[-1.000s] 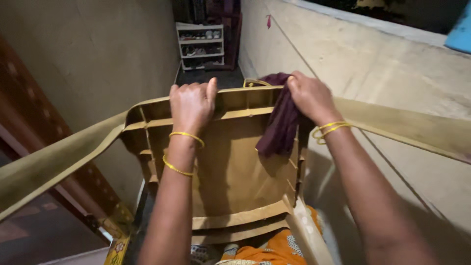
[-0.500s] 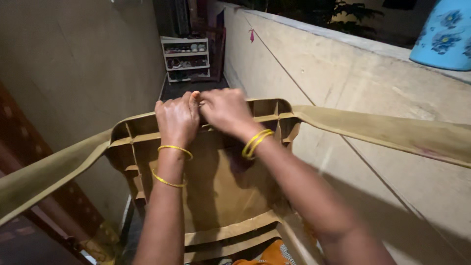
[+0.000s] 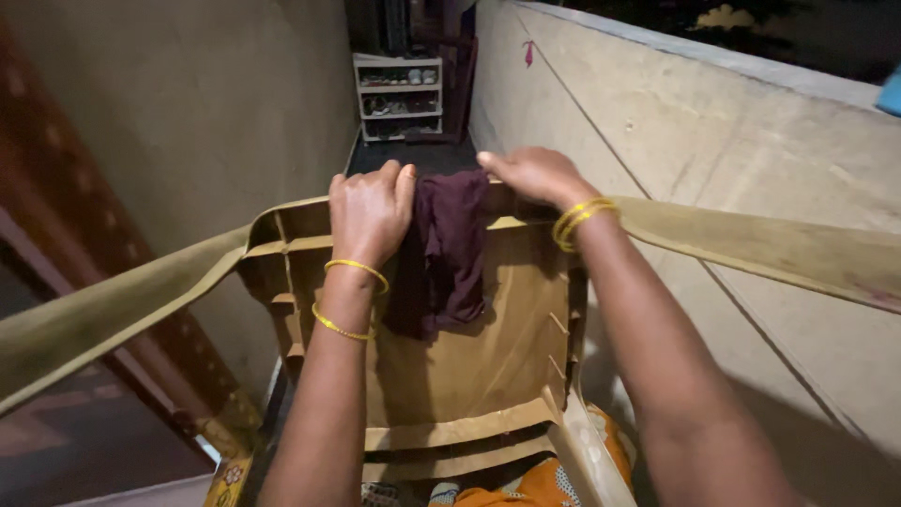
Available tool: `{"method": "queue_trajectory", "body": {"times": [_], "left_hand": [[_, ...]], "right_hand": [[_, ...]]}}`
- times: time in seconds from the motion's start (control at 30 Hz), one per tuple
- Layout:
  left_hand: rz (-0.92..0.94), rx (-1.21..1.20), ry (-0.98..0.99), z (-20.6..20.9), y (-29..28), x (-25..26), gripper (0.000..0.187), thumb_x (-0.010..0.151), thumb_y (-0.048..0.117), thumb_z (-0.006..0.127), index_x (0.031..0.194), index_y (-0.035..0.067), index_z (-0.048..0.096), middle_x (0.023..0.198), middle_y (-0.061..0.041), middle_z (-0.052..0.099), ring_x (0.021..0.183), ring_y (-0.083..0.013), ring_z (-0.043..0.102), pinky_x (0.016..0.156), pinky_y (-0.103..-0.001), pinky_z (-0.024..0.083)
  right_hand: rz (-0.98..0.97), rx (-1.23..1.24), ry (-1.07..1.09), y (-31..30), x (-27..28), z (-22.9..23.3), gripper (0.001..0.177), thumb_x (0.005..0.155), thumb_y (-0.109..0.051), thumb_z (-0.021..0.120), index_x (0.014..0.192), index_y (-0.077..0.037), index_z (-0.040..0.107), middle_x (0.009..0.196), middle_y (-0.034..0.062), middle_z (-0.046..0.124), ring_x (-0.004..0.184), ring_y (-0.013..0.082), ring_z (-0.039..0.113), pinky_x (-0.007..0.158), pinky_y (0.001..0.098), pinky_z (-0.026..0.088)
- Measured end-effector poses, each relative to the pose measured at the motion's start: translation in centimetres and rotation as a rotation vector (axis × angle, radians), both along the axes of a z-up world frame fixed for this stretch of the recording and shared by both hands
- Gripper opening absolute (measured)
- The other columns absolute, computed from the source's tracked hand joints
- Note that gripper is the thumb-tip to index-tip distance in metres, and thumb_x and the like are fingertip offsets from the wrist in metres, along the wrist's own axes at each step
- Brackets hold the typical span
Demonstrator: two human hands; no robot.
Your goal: The person cleans the underside and legs of a plastic chair with a cloth, wiping across the surfaces.
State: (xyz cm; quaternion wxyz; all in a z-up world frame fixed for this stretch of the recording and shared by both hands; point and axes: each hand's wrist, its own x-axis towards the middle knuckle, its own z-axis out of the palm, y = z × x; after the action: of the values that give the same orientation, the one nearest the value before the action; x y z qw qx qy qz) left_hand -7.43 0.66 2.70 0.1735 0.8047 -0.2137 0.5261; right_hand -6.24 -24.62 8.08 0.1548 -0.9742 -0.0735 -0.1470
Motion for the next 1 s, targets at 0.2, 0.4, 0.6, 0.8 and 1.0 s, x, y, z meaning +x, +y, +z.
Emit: {"method": "queue_trajectory", "body": {"times": [0.2,0.4,0.6,0.8,1.0], "left_hand": [[-0.041,-0.032,-0.018,-0.4,0.2,0.7,0.034,0.105,0.029,0.054,0.077,0.011,0.062,0.066,-0.014,0.067,0.065,-0.037,0.066,0.068,-0.051,0.045],[-0.025,-0.051,-0.01,1.9,-0.5,1.0,0.029,0.095,0.034,0.059,0.087,0.011,0.074,0.101,-0.018,0.068,0.093,-0.0391,0.065,0.075,-0.053,0.048],[-0.065,0.085,0.269,3.8,-7.9,2.5,0.05,0.099,0.049,0.047,0.093,0.011,0.079,0.099,-0.017,0.074,0.091,-0.038,0.071,0.079,-0.051,0.055],[0.065,0.174,0.494,2.4,-7.6,3.0,0.065,0.101,0.054,0.036,0.081,0.009,0.079,0.085,-0.017,0.076,0.081,-0.0376,0.074,0.075,-0.051,0.058],[0.078,0.087,0.349,0.7,-1.8,4.3,0.058,0.097,0.047,0.041,0.075,0.009,0.079,0.081,-0.017,0.075,0.08,-0.0389,0.073,0.077,-0.053,0.056]], "right_hand": [[-0.082,-0.113,-0.281,-0.9,0.0,-3.4,0.071,0.107,-0.056,0.036,0.083,-0.004,0.077,0.094,0.0274,0.072,0.094,0.0471,0.067,0.087,0.0558,0.05],[-0.114,-0.124,-0.49,-0.5,-0.5,-4.3,0.063,0.108,-0.047,0.042,0.076,-0.004,0.075,0.082,0.0267,0.07,0.081,0.0487,0.067,0.077,0.0586,0.052],[-0.098,-0.135,-0.585,-1.0,0.2,-5.1,0.064,0.11,-0.047,0.044,0.073,-0.004,0.074,0.08,0.0254,0.07,0.078,0.0475,0.067,0.074,0.0572,0.053],[-0.109,-0.168,-0.566,-1.2,0.2,-5.1,0.061,0.112,-0.043,0.044,0.077,-0.005,0.076,0.083,0.0253,0.071,0.079,0.0474,0.068,0.076,0.0569,0.053],[-0.101,-0.196,-0.553,-1.6,0.4,-5.3,0.059,0.114,-0.043,0.044,0.083,-0.007,0.078,0.082,0.0254,0.07,0.077,0.0478,0.067,0.075,0.0561,0.053]]}}
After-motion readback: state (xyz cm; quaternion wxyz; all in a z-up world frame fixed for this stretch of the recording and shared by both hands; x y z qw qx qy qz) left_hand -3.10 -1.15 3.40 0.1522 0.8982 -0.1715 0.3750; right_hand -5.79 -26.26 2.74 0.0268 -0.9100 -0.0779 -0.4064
